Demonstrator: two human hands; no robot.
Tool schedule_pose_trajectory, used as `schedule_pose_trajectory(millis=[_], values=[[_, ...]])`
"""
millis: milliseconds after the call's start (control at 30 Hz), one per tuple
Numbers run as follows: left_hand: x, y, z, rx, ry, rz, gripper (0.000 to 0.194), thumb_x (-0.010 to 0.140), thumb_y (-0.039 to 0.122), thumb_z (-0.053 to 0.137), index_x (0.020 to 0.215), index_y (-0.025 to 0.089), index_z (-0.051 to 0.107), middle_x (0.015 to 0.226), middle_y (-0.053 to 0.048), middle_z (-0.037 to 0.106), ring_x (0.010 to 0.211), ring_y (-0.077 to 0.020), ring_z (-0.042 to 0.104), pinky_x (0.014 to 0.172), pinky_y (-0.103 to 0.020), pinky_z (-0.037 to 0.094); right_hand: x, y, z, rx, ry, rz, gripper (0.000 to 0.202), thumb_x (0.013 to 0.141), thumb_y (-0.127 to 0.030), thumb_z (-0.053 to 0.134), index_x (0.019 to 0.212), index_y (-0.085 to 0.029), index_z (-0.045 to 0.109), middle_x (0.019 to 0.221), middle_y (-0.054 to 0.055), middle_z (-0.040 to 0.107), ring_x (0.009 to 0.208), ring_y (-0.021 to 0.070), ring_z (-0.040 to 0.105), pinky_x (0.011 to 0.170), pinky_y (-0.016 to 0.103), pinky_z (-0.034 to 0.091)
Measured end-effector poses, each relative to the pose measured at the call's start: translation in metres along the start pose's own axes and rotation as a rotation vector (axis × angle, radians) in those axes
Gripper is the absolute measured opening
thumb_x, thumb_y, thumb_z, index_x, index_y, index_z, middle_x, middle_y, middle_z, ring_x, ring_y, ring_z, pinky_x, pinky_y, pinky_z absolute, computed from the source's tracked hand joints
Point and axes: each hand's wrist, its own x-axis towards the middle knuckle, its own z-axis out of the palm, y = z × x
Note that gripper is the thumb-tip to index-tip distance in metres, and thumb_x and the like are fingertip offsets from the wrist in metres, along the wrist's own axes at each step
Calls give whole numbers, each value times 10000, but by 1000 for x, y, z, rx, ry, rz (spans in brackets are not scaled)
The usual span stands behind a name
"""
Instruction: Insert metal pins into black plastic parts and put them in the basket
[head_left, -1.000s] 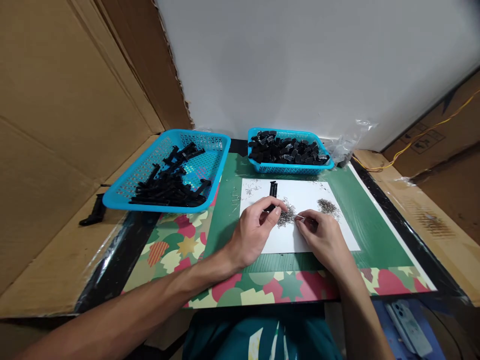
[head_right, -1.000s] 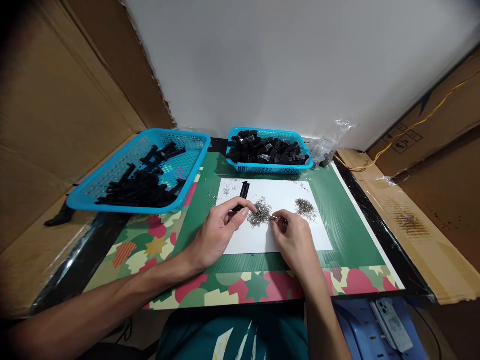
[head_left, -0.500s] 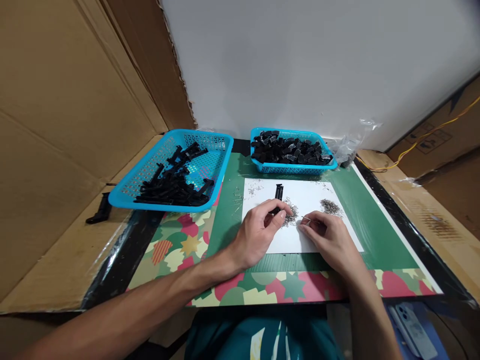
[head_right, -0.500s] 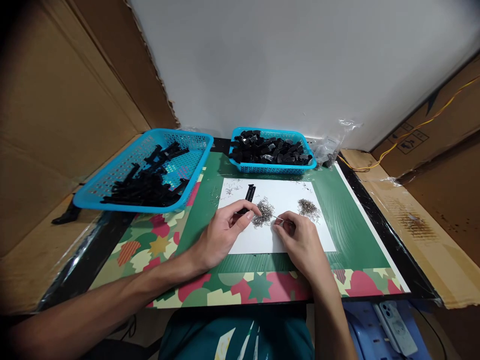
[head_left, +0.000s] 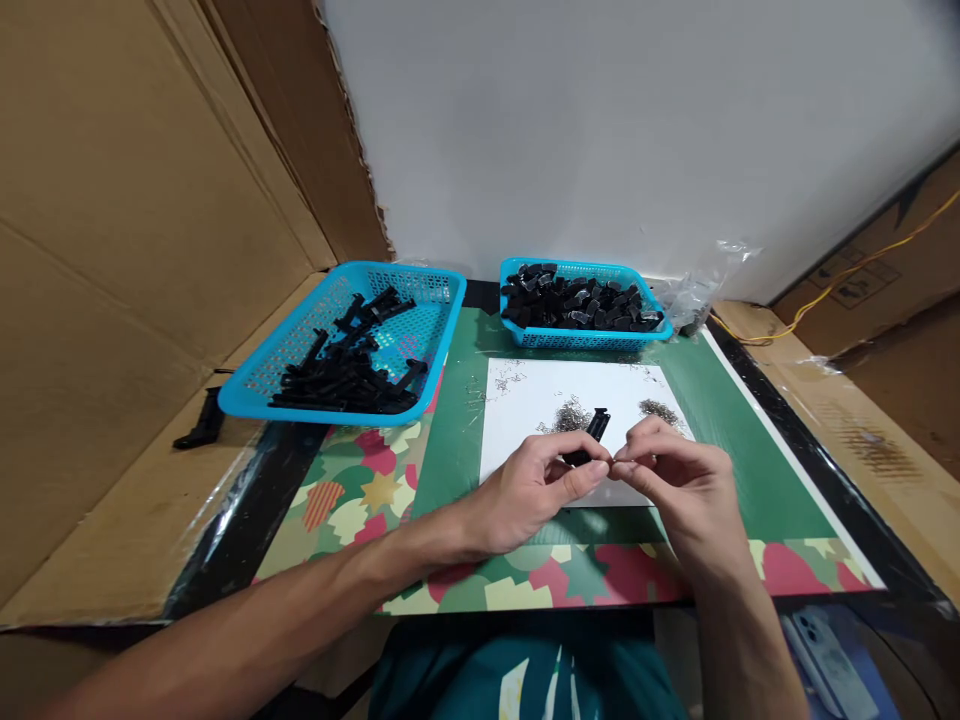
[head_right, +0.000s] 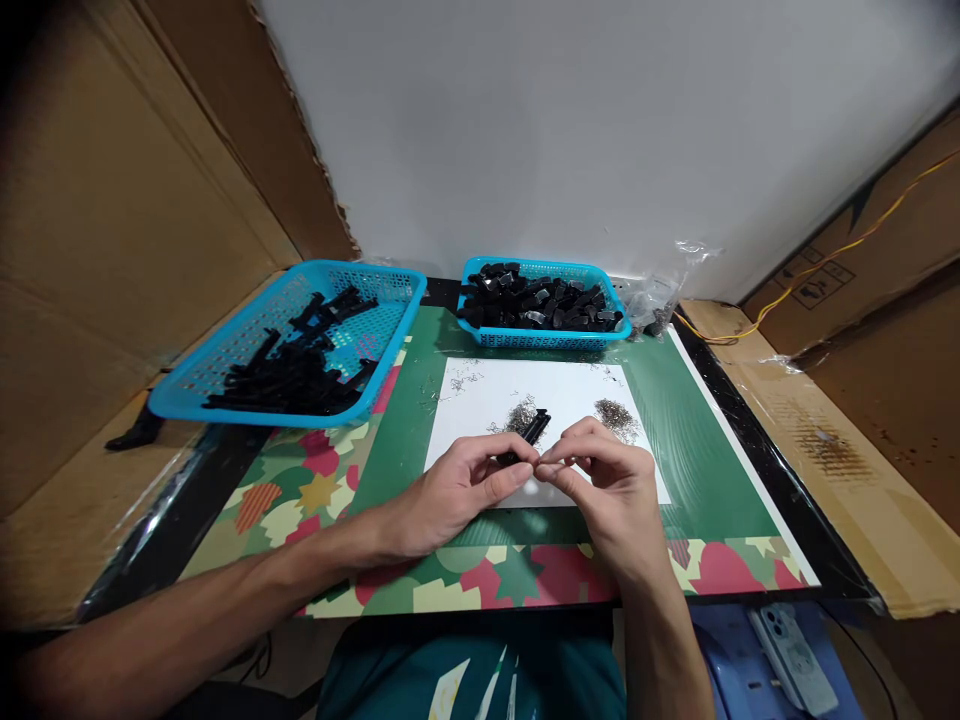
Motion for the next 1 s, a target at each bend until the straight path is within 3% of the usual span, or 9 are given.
schedule_pose_trajectory(millis=[233, 367, 567, 733, 1000], values=[[-2, 3, 0, 65, -4, 38, 292, 1088, 419, 556, 1045, 177, 713, 908, 2, 620, 829, -138, 521, 752, -243, 413, -2, -3, 2, -83, -39, -30, 54, 912, -238, 805, 863, -242, 828, 808, 38, 685, 750, 185, 606, 627, 309, 445], [-2, 1, 0, 18, 22, 5, 331, 1068, 481, 575, 1031, 173, 694, 884, -5, 607, 774, -137, 507, 686, -241, 413, -7, -5, 3, -218, -11, -55, 67, 960, -268, 773, 952, -252, 837, 832, 43, 701, 753, 191, 607, 641, 327, 437], [0, 0, 0, -165, 36, -60, 417, 1041, 574, 595, 990, 165, 657, 698, 53, 411, 587, -92, 334, 518, -232, 259, -15, -7, 12, -321, 50, -205, 233, 963, -189, 763, 1130, -332, 841, 859, 16, 661, 774, 184, 618, 676, 333, 475], [1, 3, 1, -146, 51, -68, 434, 1028, 588, 605, 995, 162, 674, 723, 41, 440, 601, -95, 361, 523, -236, 270, -16, -5, 14, -317, 101, -210, 195, 960, -168, 762, 1045, -322, 848, 856, 10, 629, 769, 175, 601, 657, 318, 465], [-2, 5, 1, 12, 67, -34, 306, 1032, 469, 626, 1013, 172, 696, 853, 9, 565, 719, -122, 446, 629, -237, 355, -18, -2, 9, -306, 123, -138, 81, 941, -215, 784, 885, -262, 817, 806, 13, 636, 736, 175, 578, 634, 321, 427]])
